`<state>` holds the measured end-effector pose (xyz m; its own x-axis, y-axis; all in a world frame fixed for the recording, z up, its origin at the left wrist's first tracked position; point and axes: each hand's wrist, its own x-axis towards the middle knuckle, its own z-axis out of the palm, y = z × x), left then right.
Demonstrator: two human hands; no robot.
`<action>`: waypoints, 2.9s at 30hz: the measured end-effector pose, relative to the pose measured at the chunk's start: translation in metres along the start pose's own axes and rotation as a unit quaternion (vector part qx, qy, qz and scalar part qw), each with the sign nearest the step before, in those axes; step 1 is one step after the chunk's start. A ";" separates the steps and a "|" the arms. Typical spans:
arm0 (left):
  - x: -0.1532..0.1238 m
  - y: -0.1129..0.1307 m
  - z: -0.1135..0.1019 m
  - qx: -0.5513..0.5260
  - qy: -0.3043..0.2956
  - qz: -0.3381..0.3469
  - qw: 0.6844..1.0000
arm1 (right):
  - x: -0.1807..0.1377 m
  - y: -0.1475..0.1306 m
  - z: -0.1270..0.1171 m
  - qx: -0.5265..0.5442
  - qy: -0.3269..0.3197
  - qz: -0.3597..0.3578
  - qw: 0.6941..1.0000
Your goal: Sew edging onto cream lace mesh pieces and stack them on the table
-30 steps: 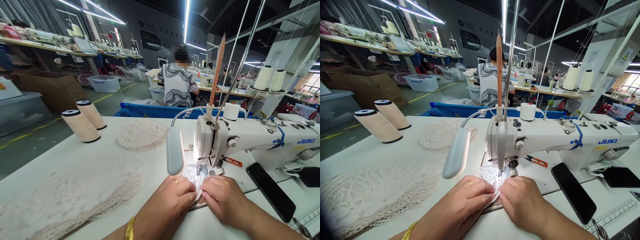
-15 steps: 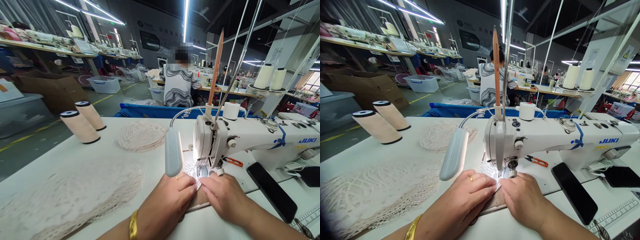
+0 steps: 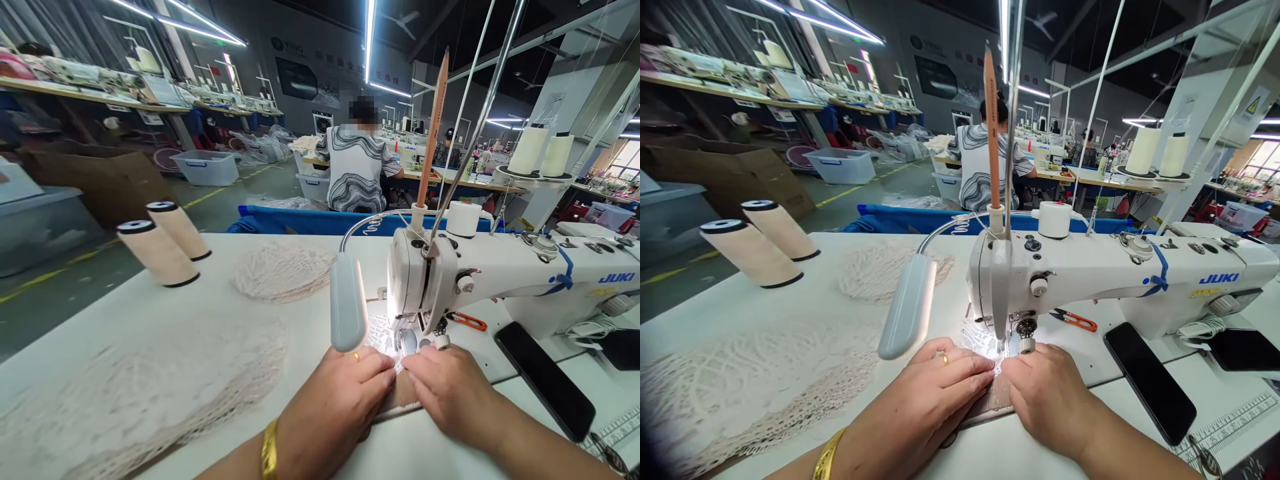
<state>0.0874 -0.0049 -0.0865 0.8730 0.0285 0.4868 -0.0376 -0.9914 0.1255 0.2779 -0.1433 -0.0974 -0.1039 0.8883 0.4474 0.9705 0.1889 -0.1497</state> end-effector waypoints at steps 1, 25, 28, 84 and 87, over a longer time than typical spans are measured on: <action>0.001 -0.001 0.000 0.001 0.001 0.000 1.000 | 0.001 0.000 0.000 0.000 0.004 0.001 1.000; 0.005 -0.027 -0.010 -0.005 0.041 -0.119 0.992 | 0.009 -0.018 -0.006 0.098 0.021 -0.096 0.990; 0.005 -0.027 -0.016 -0.001 0.030 -0.124 0.992 | 0.010 -0.010 -0.007 0.052 0.014 -0.103 0.993; 0.008 -0.002 -0.002 -0.042 0.047 0.019 0.998 | -0.001 0.011 -0.007 0.029 -0.043 -0.062 0.997; 0.008 -0.002 -0.003 -0.049 0.046 0.016 0.998 | -0.002 0.010 -0.007 0.032 -0.039 -0.065 0.997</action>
<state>0.0931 -0.0023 -0.0803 0.8220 0.0124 0.5694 -0.1171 -0.9747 0.1903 0.2898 -0.1458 -0.0934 -0.2471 0.8838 0.3973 0.9320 0.3290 -0.1522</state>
